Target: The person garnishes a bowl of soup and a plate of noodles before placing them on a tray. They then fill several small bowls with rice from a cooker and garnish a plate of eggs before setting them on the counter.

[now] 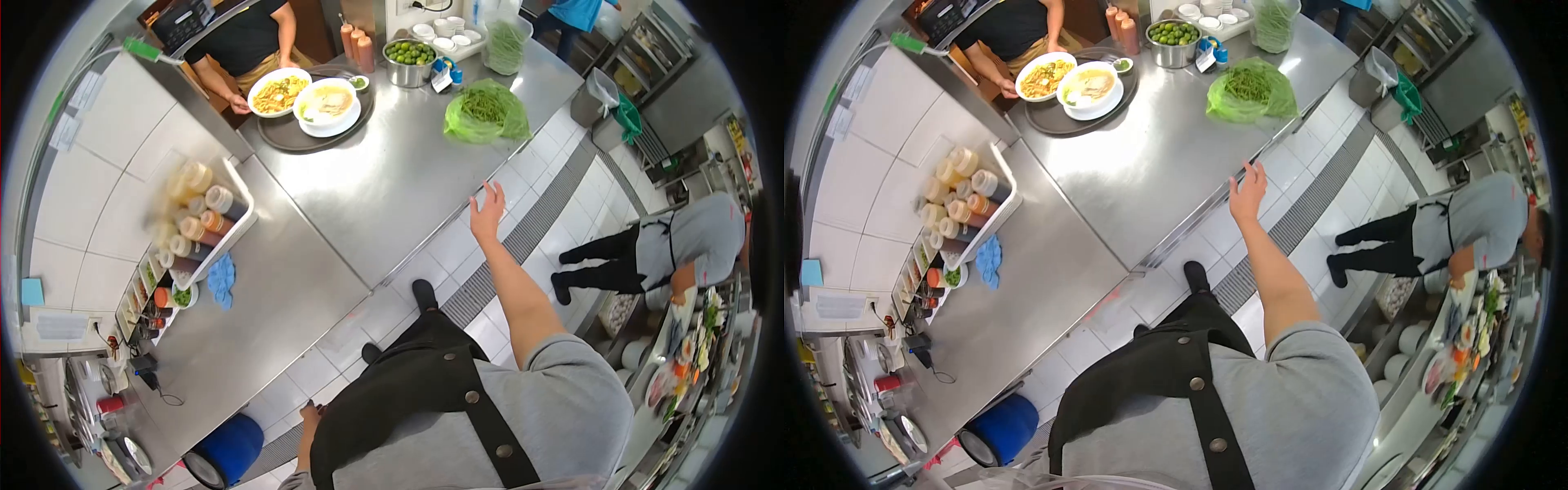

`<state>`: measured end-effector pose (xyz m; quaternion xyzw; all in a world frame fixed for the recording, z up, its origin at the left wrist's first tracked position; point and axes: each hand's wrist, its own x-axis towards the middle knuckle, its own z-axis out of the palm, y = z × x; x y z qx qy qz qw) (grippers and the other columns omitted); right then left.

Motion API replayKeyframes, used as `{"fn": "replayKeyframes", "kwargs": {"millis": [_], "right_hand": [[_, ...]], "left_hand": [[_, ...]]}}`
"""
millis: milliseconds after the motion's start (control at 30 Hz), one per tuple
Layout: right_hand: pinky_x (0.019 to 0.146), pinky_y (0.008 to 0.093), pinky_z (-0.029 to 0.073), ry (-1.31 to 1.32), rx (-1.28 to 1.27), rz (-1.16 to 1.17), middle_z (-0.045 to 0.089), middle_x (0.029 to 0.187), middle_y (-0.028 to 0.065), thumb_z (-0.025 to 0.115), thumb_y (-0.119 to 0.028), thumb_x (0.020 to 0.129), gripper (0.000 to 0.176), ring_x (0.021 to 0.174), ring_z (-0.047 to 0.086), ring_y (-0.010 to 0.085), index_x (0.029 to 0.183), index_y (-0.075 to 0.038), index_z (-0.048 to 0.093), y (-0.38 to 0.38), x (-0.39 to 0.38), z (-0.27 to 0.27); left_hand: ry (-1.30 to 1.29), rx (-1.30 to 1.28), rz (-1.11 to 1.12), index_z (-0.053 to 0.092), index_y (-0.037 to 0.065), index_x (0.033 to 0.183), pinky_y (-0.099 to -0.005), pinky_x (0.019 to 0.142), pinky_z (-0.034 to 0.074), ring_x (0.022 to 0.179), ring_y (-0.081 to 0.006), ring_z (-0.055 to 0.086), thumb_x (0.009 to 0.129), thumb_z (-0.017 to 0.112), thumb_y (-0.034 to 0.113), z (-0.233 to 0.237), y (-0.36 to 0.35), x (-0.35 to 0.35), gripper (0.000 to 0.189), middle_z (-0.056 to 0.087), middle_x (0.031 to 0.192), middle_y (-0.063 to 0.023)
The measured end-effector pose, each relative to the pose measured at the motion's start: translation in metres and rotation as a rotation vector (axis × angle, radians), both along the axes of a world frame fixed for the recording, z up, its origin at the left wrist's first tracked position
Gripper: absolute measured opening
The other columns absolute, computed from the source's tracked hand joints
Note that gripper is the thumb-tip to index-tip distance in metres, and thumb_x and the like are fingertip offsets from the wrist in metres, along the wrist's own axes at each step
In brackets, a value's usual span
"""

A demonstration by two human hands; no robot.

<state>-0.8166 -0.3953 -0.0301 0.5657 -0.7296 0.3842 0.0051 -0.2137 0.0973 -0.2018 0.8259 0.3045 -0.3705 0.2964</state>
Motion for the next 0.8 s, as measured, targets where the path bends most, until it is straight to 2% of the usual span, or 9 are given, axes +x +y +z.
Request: {"fn": "replayKeyframes", "kwargs": {"millis": [133,233,300,433,467,500,667,700,800], "right_hand": [[0.114,0.0512,0.036,0.18,0.017,0.305,0.043,0.15,0.0226,0.073,-0.016,0.088,0.053,0.136,0.042,0.0428,0.136,-0.003,0.055,-0.117,-0.01,0.055],[0.114,0.0505,0.037,0.185,-0.02,0.542,0.047,0.145,0.0241,0.074,-0.016,0.087,0.053,0.132,0.045,0.0419,0.135,-0.001,0.056,-0.216,0.007,0.051],[0.112,0.0507,0.039,0.233,0.033,0.575,0.049,0.142,0.0253,0.069,-0.014,0.089,0.048,0.13,0.047,0.0426,0.133,0.0,0.056,-0.289,0.022,0.021],[0.111,0.05,0.041,0.264,0.465,0.496,0.055,0.133,0.0283,0.065,-0.005,0.087,0.042,0.126,0.051,0.0455,0.128,0.001,0.059,-0.394,0.057,-0.008],[0.106,0.0517,0.044,0.282,0.337,0.48,0.059,0.125,0.0304,0.057,-0.002,0.087,0.038,0.119,0.055,0.0477,0.125,0.002,0.06,-0.405,0.061,-0.019],[0.103,0.052,0.046,0.334,0.117,0.47,0.059,0.121,0.0287,0.053,-0.003,0.087,0.033,0.116,0.055,0.0467,0.118,0.002,0.061,-0.417,0.064,-0.036],[0.102,0.0518,0.045,0.39,0.097,0.504,0.061,0.119,0.0268,0.052,0.0,0.088,0.022,0.116,0.055,0.0453,0.105,0.004,0.066,-0.433,0.065,-0.038],[0.098,0.0482,0.048,0.467,0.07,0.524,0.064,0.111,0.0236,0.06,0.003,0.084,0.019,0.108,0.06,0.0411,0.102,0.004,0.067,-0.423,0.064,-0.031],[0.092,0.049,0.05,0.348,0.079,0.527,0.065,0.102,0.0233,0.065,0.0,0.08,0.017,0.101,0.061,0.0428,0.097,0.001,0.068,-0.412,0.054,-0.038]], "left_hand": [[0.186,-0.151,-0.554,0.063,0.005,0.118,-0.0383,0.055,0.055,0.072,-0.0285,0.071,0.095,0.066,0.015,0.007,-0.034,-0.048,0.026,0.072,0.093,-0.0176],[0.324,-0.281,-0.939,0.066,0.002,0.115,-0.037,0.055,0.054,0.07,-0.0277,0.07,0.094,0.066,0.015,0.015,-0.056,-0.089,0.025,0.072,0.09,-0.0169],[0.174,-0.31,-1.151,0.07,-0.002,0.11,-0.0329,0.052,0.051,0.057,-0.0192,0.064,0.089,0.067,0.013,0.053,-0.088,-0.099,0.025,0.072,0.086,-0.014],[-0.09,-0.538,-0.519,0.06,0.001,0.131,-0.0267,0.062,0.053,0.079,-0.0141,0.068,0.099,0.063,0.015,0.137,-0.133,-0.139,0.036,0.074,0.101,-0.0128],[-0.116,-0.511,-0.49,0.062,0.003,0.125,-0.0292,0.074,0.058,0.092,-0.0192,0.072,0.101,0.061,0.019,0.144,-0.116,-0.138,0.029,0.072,0.109,-0.0124],[-0.154,-0.445,-0.431,0.063,0.003,0.122,-0.0284,0.071,0.057,0.087,-0.0177,0.071,0.101,0.062,0.021,0.143,-0.094,-0.14,0.028,0.072,0.105,-0.0119],[-0.106,-0.119,-0.187,0.065,0.009,0.1,-0.0266,0.048,0.043,0.06,-0.0146,0.062,0.096,0.061,0.02,0.154,0.058,-0.206,0.012,0.063,0.074,-0.0034],[-0.005,-0.11,-0.128,0.059,0.011,0.091,-0.0308,0.046,0.043,0.057,-0.0182,0.06,0.096,0.059,0.021,0.142,0.104,-0.22,0.011,0.061,0.073,-0.0047],[0.128,0.034,-0.039,0.062,0.01,0.094,-0.0347,0.056,0.044,0.069,-0.0221,0.061,0.095,0.059,0.023,0.159,0.155,-0.292,0.014,0.063,0.081,-0.0072]]}}
